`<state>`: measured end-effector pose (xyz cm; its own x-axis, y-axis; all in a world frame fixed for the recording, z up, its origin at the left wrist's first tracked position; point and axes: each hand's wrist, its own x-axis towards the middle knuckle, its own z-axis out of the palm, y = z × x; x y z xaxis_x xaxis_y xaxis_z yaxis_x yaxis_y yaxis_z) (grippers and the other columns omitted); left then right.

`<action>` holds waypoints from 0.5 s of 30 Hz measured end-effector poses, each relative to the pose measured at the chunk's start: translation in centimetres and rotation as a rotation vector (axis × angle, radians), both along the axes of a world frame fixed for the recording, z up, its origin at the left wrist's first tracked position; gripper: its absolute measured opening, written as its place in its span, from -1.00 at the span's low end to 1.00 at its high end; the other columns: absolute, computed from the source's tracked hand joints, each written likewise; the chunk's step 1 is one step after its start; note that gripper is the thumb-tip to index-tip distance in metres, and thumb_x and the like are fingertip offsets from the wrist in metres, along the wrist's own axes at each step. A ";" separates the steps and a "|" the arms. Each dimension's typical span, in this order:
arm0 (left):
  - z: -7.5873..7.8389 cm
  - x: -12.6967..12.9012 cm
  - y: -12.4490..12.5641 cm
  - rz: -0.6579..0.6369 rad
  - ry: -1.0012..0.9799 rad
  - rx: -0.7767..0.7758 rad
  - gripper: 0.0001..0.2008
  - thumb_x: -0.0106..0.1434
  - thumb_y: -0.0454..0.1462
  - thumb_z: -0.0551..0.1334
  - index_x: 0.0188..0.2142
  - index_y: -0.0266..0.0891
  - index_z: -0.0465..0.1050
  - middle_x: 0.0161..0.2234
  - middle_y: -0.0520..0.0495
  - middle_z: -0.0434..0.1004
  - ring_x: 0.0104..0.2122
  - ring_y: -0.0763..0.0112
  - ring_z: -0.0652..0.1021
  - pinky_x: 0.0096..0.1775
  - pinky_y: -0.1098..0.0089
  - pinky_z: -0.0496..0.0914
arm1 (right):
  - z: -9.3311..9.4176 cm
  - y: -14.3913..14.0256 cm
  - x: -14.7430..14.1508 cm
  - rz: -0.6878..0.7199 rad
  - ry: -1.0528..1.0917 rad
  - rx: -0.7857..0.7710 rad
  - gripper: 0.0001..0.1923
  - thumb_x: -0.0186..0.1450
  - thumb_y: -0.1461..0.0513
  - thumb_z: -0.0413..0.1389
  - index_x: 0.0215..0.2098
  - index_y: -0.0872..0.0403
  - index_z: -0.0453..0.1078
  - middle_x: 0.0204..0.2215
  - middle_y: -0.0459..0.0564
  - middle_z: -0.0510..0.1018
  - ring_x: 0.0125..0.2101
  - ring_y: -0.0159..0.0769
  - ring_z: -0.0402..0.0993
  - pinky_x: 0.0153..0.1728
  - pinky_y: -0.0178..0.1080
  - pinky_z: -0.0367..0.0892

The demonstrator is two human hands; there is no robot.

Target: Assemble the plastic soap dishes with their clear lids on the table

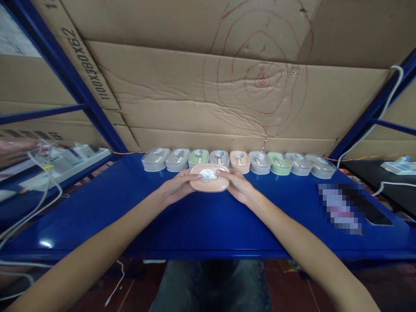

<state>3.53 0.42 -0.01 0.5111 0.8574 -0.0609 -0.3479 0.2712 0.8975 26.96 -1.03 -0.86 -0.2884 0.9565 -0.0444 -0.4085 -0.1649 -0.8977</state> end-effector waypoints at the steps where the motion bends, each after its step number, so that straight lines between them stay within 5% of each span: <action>1: 0.0 0.0 0.0 0.003 -0.010 -0.001 -0.51 0.12 -0.29 0.64 0.05 -0.31 0.70 0.00 -0.27 0.76 -0.07 0.13 0.71 0.00 0.26 0.59 | 0.1 0.0 0.0 -0.004 0.000 -0.003 -0.57 0.14 0.13 0.56 -0.10 0.11 0.62 -0.19 0.11 0.77 -0.01 -0.01 0.71 0.14 -0.01 0.54; 15: 0.1 0.5 -0.2 0.013 -0.069 0.016 -0.56 0.17 -0.32 0.60 0.05 -0.31 0.69 0.00 -0.24 0.77 -0.04 0.15 0.72 0.07 0.28 0.53 | 1.1 -0.5 -0.4 -0.013 0.011 0.005 -0.55 0.12 0.09 0.56 -0.10 0.08 0.63 -0.18 0.10 0.79 0.07 0.05 0.69 0.21 0.04 0.50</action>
